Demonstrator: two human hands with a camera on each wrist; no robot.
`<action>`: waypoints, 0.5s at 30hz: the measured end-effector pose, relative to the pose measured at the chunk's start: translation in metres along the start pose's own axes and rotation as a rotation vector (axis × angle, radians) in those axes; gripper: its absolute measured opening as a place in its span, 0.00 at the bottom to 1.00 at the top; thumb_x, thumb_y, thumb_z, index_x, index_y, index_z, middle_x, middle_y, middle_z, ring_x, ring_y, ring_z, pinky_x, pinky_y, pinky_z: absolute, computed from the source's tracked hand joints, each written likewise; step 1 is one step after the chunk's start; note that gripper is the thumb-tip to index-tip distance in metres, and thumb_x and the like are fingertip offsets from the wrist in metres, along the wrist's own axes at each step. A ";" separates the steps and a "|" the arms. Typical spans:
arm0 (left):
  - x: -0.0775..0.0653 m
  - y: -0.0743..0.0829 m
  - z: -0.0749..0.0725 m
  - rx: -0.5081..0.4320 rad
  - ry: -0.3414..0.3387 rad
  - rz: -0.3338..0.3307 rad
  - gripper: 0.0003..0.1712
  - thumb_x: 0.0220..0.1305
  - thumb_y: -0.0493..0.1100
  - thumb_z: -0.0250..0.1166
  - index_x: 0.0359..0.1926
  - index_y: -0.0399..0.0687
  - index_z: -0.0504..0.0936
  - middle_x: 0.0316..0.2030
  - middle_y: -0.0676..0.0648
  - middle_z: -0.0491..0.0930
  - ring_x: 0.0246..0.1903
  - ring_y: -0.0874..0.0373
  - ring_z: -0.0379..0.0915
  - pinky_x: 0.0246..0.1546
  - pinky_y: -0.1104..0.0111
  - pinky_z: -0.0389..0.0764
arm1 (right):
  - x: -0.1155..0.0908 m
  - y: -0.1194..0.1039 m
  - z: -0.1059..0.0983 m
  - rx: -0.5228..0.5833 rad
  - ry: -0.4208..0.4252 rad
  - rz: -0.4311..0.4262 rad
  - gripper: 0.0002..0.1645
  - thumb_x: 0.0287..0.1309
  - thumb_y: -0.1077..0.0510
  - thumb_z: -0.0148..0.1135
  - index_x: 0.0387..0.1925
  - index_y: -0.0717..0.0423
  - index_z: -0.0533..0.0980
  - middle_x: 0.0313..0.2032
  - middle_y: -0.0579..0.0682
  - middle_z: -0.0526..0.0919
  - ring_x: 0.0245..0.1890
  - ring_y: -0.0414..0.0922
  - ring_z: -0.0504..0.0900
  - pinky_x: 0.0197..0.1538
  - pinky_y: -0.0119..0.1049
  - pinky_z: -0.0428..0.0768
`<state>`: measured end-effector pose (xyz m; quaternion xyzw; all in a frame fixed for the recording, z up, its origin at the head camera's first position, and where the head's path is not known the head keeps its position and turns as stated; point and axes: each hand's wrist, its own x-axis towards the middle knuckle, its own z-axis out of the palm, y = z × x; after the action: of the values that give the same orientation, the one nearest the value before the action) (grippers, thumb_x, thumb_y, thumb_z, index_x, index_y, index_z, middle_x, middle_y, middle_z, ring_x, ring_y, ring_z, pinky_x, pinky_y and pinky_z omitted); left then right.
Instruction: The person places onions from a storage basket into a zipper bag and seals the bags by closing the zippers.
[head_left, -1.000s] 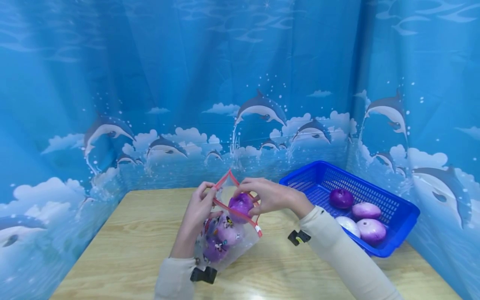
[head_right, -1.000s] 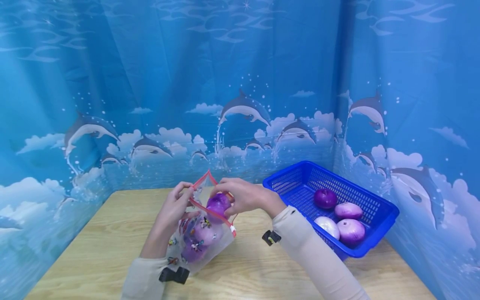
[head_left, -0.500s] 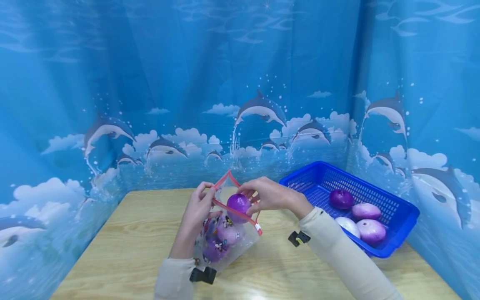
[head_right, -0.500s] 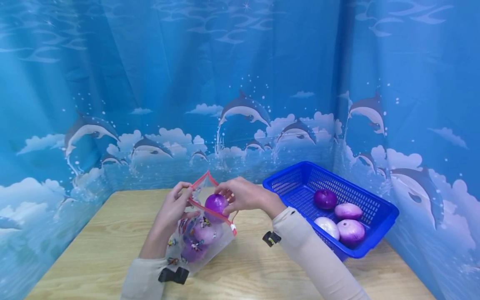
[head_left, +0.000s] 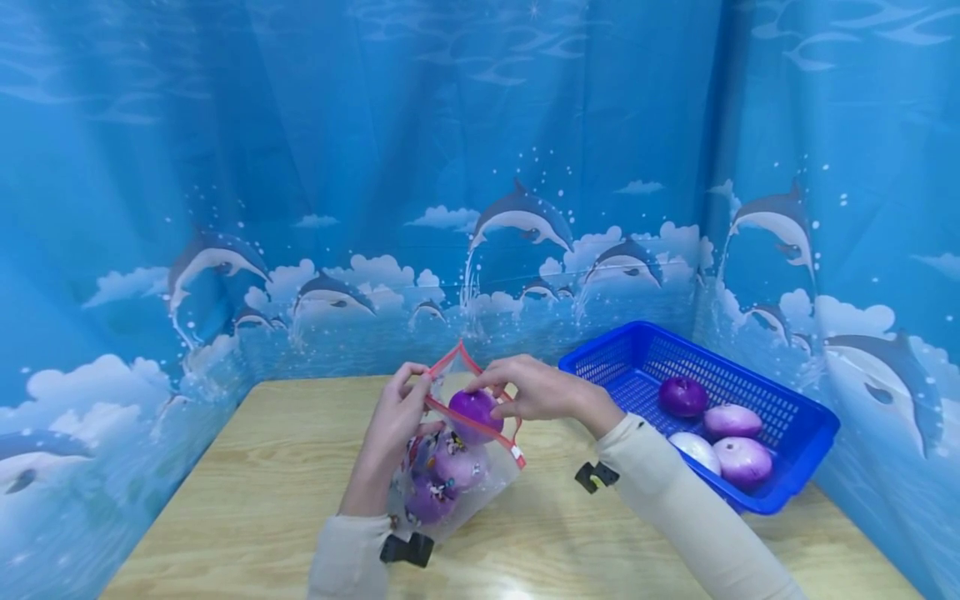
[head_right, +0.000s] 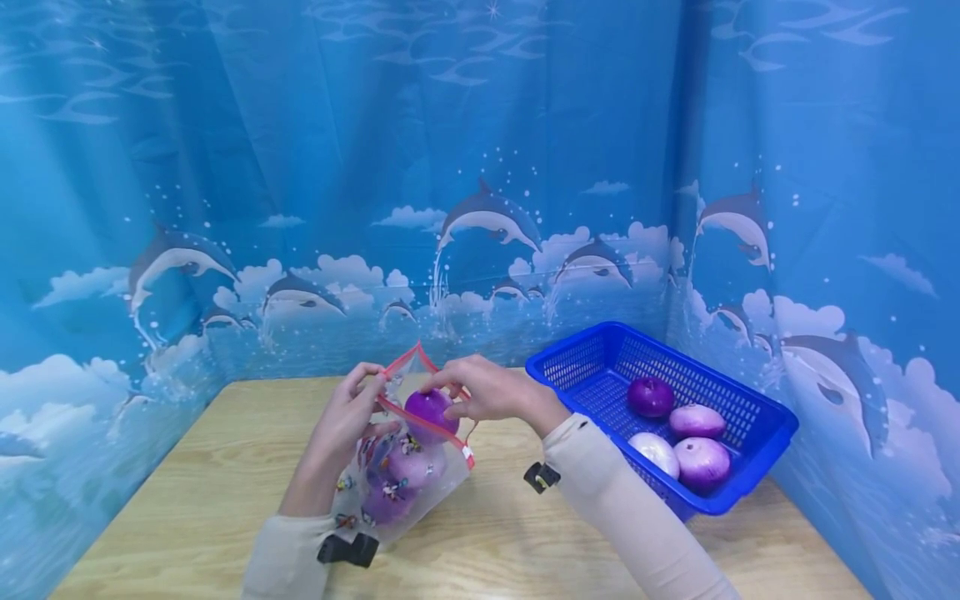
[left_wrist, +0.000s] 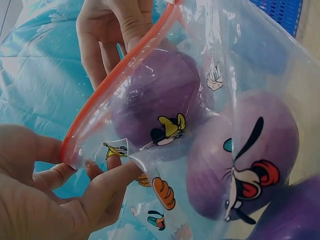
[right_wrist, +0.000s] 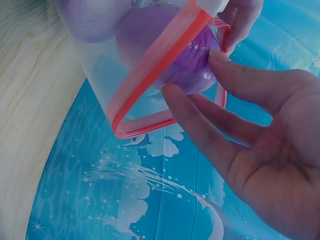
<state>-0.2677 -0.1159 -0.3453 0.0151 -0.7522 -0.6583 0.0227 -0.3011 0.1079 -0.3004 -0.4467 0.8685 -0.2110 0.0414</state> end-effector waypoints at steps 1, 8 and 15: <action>0.000 0.000 0.000 0.000 0.000 -0.001 0.14 0.83 0.48 0.48 0.56 0.47 0.74 0.34 0.47 0.68 0.33 0.55 0.66 0.37 0.62 0.92 | 0.000 0.000 0.000 -0.003 -0.002 -0.006 0.25 0.64 0.64 0.68 0.63 0.52 0.80 0.56 0.52 0.85 0.48 0.45 0.84 0.44 0.25 0.85; 0.000 0.000 0.001 -0.001 0.001 0.009 0.13 0.83 0.47 0.47 0.55 0.46 0.74 0.33 0.47 0.68 0.34 0.55 0.67 0.38 0.61 0.92 | 0.005 0.002 0.004 -0.043 -0.005 -0.058 0.24 0.65 0.64 0.68 0.62 0.54 0.81 0.52 0.52 0.86 0.48 0.46 0.84 0.49 0.36 0.88; -0.002 0.000 0.001 -0.051 -0.005 0.035 0.14 0.83 0.47 0.47 0.55 0.43 0.73 0.34 0.48 0.69 0.34 0.55 0.68 0.43 0.55 0.92 | 0.011 0.004 0.014 -0.025 -0.051 -0.023 0.23 0.65 0.64 0.68 0.60 0.53 0.81 0.52 0.50 0.88 0.50 0.47 0.86 0.54 0.42 0.89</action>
<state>-0.2660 -0.1154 -0.3457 -0.0006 -0.7354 -0.6768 0.0327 -0.3070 0.0964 -0.3130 -0.4624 0.8645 -0.1892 0.0556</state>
